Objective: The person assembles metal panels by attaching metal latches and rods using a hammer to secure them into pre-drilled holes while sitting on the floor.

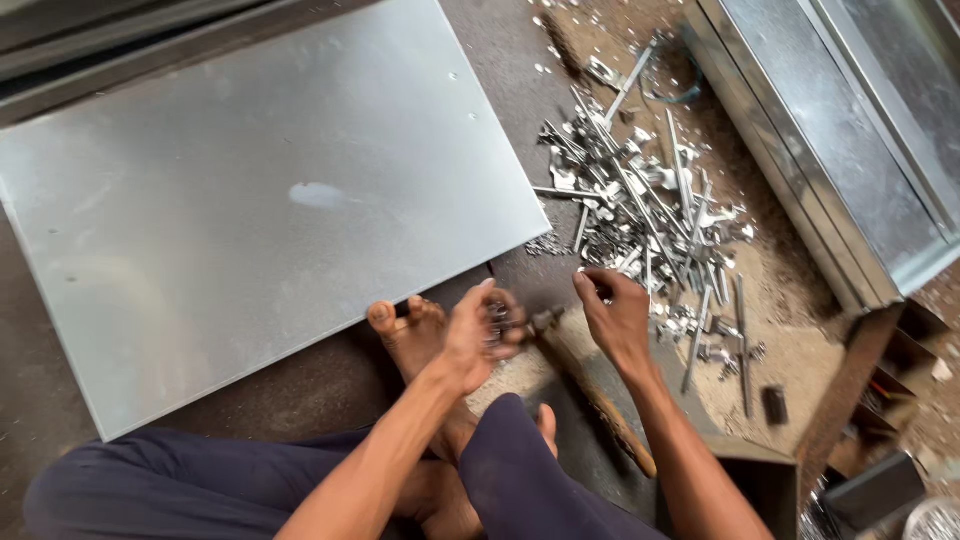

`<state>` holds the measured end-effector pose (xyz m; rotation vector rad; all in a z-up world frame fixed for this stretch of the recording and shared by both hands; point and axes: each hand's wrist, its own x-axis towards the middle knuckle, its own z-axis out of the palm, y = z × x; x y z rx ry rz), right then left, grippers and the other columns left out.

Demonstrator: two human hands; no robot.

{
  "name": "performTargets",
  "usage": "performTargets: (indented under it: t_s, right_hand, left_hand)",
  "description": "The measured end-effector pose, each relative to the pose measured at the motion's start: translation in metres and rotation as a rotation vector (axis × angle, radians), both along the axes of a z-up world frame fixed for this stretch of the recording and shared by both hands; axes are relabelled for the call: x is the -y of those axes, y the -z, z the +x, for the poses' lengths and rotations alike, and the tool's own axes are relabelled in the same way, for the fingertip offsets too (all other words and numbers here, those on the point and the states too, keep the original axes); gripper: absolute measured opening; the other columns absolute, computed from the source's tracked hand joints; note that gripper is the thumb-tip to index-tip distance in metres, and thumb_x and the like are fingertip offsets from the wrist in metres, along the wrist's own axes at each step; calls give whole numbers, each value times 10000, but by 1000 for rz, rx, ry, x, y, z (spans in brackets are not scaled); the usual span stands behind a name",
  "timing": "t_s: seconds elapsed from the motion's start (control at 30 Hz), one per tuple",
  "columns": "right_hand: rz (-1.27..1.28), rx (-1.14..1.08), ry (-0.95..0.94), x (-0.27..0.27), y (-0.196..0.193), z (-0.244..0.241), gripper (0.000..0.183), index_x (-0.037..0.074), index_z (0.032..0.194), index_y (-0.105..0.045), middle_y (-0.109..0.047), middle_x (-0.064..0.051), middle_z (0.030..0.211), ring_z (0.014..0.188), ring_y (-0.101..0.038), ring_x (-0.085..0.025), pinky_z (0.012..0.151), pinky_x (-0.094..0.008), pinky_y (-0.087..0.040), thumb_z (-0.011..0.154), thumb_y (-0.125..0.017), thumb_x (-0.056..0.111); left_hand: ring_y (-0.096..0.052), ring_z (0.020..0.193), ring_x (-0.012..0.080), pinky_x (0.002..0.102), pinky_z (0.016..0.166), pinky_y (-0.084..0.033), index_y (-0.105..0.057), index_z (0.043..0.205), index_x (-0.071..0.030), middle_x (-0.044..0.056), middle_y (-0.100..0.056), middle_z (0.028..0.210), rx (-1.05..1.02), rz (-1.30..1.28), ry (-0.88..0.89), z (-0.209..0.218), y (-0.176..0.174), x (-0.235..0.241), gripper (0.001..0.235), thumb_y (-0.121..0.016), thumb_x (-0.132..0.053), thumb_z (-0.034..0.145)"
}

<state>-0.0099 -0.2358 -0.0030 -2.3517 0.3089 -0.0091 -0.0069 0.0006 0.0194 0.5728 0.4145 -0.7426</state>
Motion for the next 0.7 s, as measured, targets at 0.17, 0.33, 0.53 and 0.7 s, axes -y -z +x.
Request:
performTargets:
  t_s: [0.17, 0.33, 0.53, 0.7]
  right_hand:
    - [-330, 162, -54, 3, 33, 72, 279, 27, 1184, -691, -703, -158, 1074, 794, -685, -250, 584, -360, -585, 1011, -683, 247]
    - [-625, 118, -304, 4, 25, 136, 441, 113, 1325, -627, -584, -169, 1281, 1055, -616, -289, 747, -360, -592, 891, -670, 47]
    - [-615, 5, -375, 3, 34, 181, 553, 82, 1413, -523, -513, -192, 1361, 1193, -540, -335, 978, -443, -539, 872, -618, 10]
    - [-859, 64, -284, 29, 20, 192, 406, 66, 1300, -627, -524, -191, 1386, 1229, -544, -378, 1015, -530, -481, 923, -688, 206]
  left_hand:
    - [-670, 663, 154, 334, 592, -554, -714, 991, -109, 43, -713, 775, 366, 1093, -50, 17, -24, -92, 227, -625, -316, 965]
    - [-717, 864, 334, 474, 771, -561, -727, 1019, -70, 132, -734, 948, 699, 1873, 91, 51, -48, -163, 293, -712, -356, 956]
    - [-688, 913, 389, 507, 720, -556, -736, 1132, -60, 213, -652, 1206, 824, 2120, 118, 50, -74, -188, 398, -752, -347, 857]
    - [-698, 973, 325, 487, 812, -546, -756, 1090, -124, 110, -721, 1069, 682, 1854, 184, 42, -93, -202, 317, -740, -374, 895]
